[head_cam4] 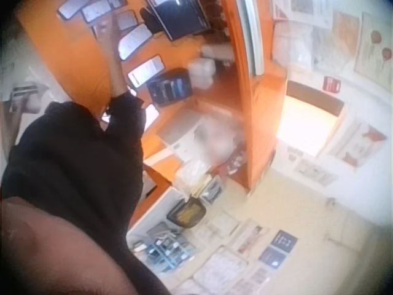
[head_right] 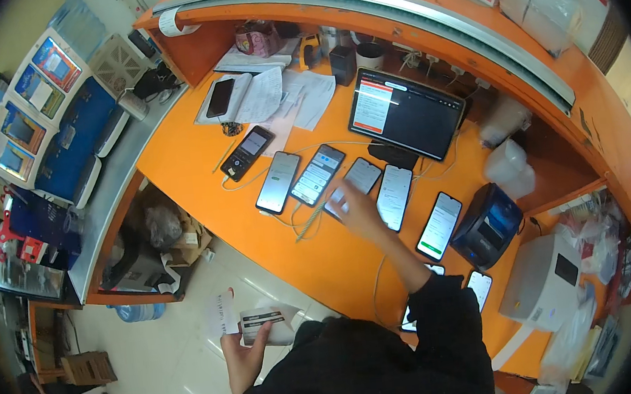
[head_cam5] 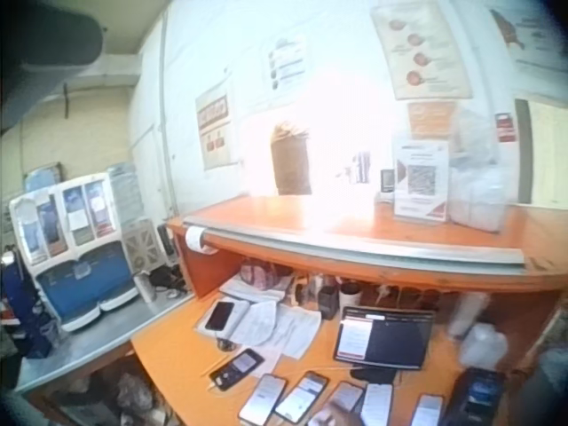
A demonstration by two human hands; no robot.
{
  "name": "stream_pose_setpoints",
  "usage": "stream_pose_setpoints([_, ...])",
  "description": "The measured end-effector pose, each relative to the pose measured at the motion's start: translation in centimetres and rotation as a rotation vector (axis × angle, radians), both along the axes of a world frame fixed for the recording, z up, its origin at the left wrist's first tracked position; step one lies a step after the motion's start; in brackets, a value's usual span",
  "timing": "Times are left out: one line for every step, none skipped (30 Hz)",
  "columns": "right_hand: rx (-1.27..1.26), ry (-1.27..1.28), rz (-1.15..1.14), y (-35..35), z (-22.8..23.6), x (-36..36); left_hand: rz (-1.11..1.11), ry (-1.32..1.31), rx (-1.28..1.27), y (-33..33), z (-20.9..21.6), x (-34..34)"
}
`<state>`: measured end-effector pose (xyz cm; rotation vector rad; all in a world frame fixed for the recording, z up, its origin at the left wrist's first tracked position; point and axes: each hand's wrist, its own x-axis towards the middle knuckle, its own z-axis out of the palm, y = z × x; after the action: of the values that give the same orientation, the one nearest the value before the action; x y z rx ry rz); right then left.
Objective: The person collects a printed receipt, organizes food containers and bags on a counter, retrieves a large bag of liquid from a refrigerator, and pours it into a plastic bottle.
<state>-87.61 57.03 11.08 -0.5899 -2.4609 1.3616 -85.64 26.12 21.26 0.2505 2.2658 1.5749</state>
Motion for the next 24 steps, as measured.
stream_pose_setpoints([-0.144,-0.016,0.079,-1.8,0.4,0.4,-0.03,0.027,0.006,-0.2,0.0,-0.1])
stream_pose_setpoints([-0.191,0.008,0.136,-3.7,0.7,0.9,-0.094,0.078,0.008,-0.5,-0.1,-0.2])
stream_pose_setpoints([-0.241,0.032,0.191,-5.6,1.0,1.3,-0.16,0.129,0.009,-0.7,-0.2,-0.6])
stream_pose_setpoints([-0.281,0.044,0.256,-7.5,1.4,1.4,-0.223,0.184,0.009,-1.0,-0.3,-0.9])
stream_pose_setpoints([-0.319,0.056,0.319,-9.4,1.9,1.5,-0.21,0.165,0.097,-1.3,-0.5,-0.9])
stream_pose_setpoints([-0.373,0.09,0.365,-11.1,2.9,1.5,-0.248,0.18,0.081,-1.8,-0.7,-1.5])
stream_pose_setpoints([-0.424,0.12,0.41,-12.7,4.0,1.6,-0.287,0.191,0.068,-2.3,-0.9,-2.1])
stream_pose_setpoints([-0.475,0.151,0.453,-13.9,5.0,1.7,-0.328,0.203,0.056,-2.8,-1.0,-2.6])
stream_pose_setpoints([-0.528,0.172,0.459,-15.1,5.7,1.5,-0.373,0.193,0.045,-3.4,-0.8,-3.1])
stream_pose_setpoints([-0.58,0.193,0.464,-16.3,6.2,1.4,-0.421,0.183,0.033,-3.9,-0.4,-3.6])
stream_pose_setpoints([-0.631,0.217,0.468,-17.4,6.8,1.3,-0.471,0.175,0.022,-4.6,-0.1,-4.1])
stream_pose_setpoints([-0.621,0.252,0.455,-18.5,7.3,1.3,-0.509,0.219,0.048,-5.5,-0.2,-4.6])
stream_pose_setpoints([-0.609,0.287,0.439,-19.6,7.8,1.3,-0.548,0.262,0.076,-6.3,-0.3,-5.1])
stream_pose_setpoints([-0.595,0.323,0.423,-20.7,8.4,1.4,-0.589,0.306,0.106,-7.1,-0.3,-5.6])
stream_pose_setpoints([-0.534,0.326,0.425,-21.8,9.3,1.5,-0.632,0.314,0.155,-7.9,0.1,-6.1])
stream_pose_setpoints([-0.483,0.327,0.43,-23.2,10.3,1.8,-0.677,0.326,0.142,-9.1,-0.2,-6.5])
stream_pose_setpoints([-0.432,0.326,0.433,-24.5,10.9,2.0,-0.724,0.338,0.13,-10.4,-0.5,-6.8])
stream_pose_setpoints([-0.335,0.354,0.403,-25.8,11.0,2.3,-0.779,0.348,0.117,-11.5,-0.9,-7.2])
stream_pose_setpoints([-0.24,0.37,0.375,-27.0,11.0,2.7,-0.839,0.328,0.09,-12.3,-1.2,-7.4])
stream_pose_setpoints([-0.144,0.383,0.346,-28.2,11.0,3.2,-0.899,0.31,0.062,-13.0,-1.5,-7.6])
stream_pose_setpoints([-0.132,0.338,0.27,-29.7,11.2,3.8,-0.934,0.285,0.025,-14.1,-1.7,-7.5])
stream_pose_setpoints([-0.088,0.329,0.179,-30.9,11.2,4.6,-1.006,0.254,0.05,-14.7,-1.6,-7.3])
stream_pose_setpoints([-0.044,0.319,0.089,-31.8,11.2,5.8,-1.076,0.222,0.075,-14.8,-1.3,-7.1])
stream_pose_setpoints([0.0,0.304,0.0,-33.0,11.4,7.1,-1.146,0.184,0.101,-15.3,-0.9,-6.9])
